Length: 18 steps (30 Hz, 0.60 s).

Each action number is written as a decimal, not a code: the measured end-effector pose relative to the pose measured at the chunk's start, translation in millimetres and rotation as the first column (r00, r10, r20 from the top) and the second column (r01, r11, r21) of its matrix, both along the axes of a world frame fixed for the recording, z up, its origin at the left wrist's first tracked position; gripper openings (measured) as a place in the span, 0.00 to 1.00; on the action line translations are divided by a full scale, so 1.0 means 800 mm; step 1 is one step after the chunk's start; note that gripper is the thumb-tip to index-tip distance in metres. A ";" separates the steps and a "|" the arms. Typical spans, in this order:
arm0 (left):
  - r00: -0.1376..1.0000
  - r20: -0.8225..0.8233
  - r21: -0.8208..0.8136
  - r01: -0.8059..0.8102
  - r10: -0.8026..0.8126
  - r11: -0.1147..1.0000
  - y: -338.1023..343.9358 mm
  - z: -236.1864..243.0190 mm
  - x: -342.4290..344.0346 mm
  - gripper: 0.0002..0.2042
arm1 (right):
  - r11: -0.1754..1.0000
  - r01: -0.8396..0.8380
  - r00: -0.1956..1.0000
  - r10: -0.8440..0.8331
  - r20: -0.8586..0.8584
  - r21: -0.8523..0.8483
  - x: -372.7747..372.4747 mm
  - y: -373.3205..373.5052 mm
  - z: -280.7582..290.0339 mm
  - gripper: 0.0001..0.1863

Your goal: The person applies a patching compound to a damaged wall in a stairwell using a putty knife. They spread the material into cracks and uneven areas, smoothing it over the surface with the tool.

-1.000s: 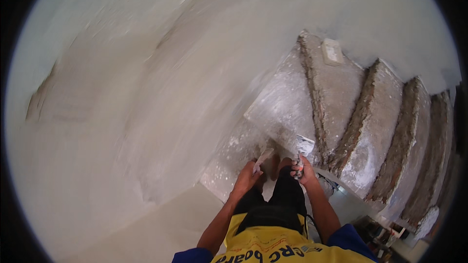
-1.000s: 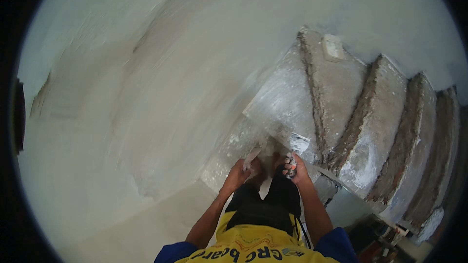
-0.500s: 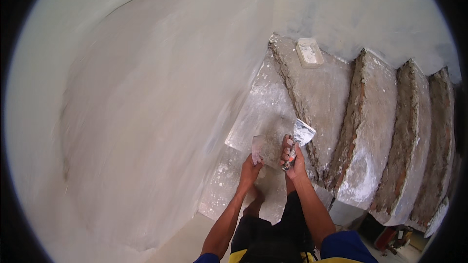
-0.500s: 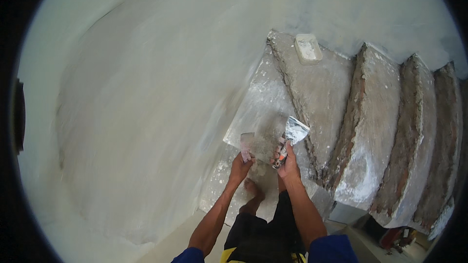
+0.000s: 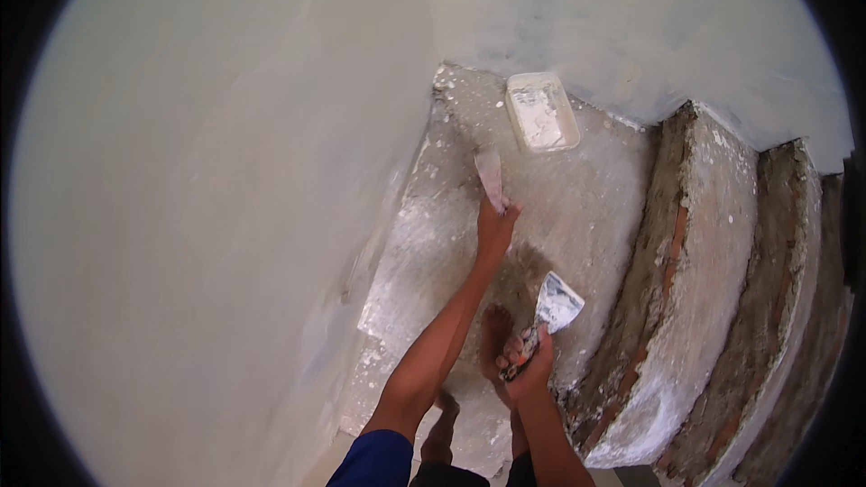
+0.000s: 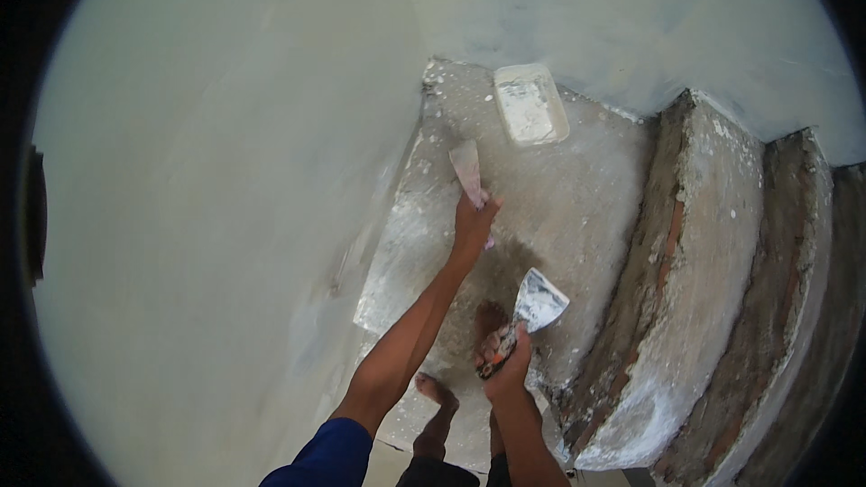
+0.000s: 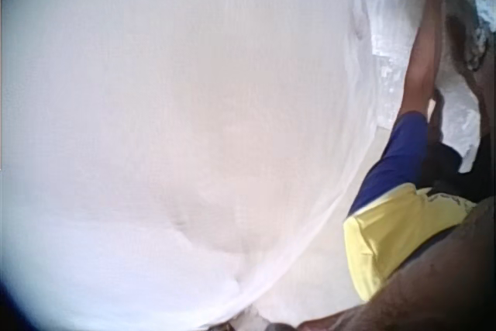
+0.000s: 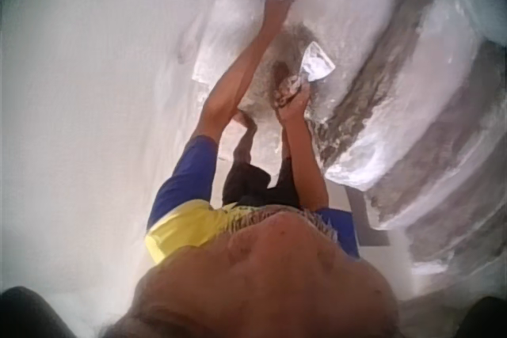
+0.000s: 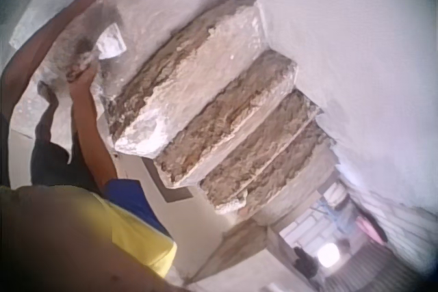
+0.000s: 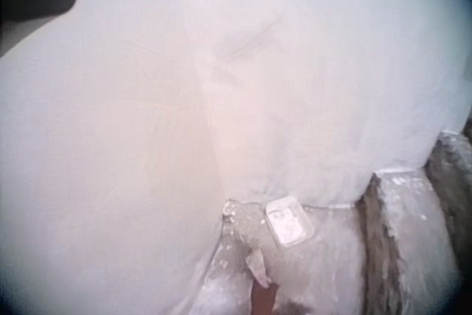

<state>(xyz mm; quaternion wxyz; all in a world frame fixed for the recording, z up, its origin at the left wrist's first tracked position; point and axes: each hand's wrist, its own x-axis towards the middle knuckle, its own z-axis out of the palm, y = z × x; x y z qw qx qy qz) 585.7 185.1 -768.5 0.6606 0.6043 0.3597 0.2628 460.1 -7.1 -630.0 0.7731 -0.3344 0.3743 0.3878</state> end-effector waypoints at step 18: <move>0.995 -0.015 -0.123 -0.100 0.099 0.987 0.017 -0.012 0.107 0.18 | 0.990 0.122 0.993 -0.121 -0.008 0.076 -0.007 -0.028 0.001 0.22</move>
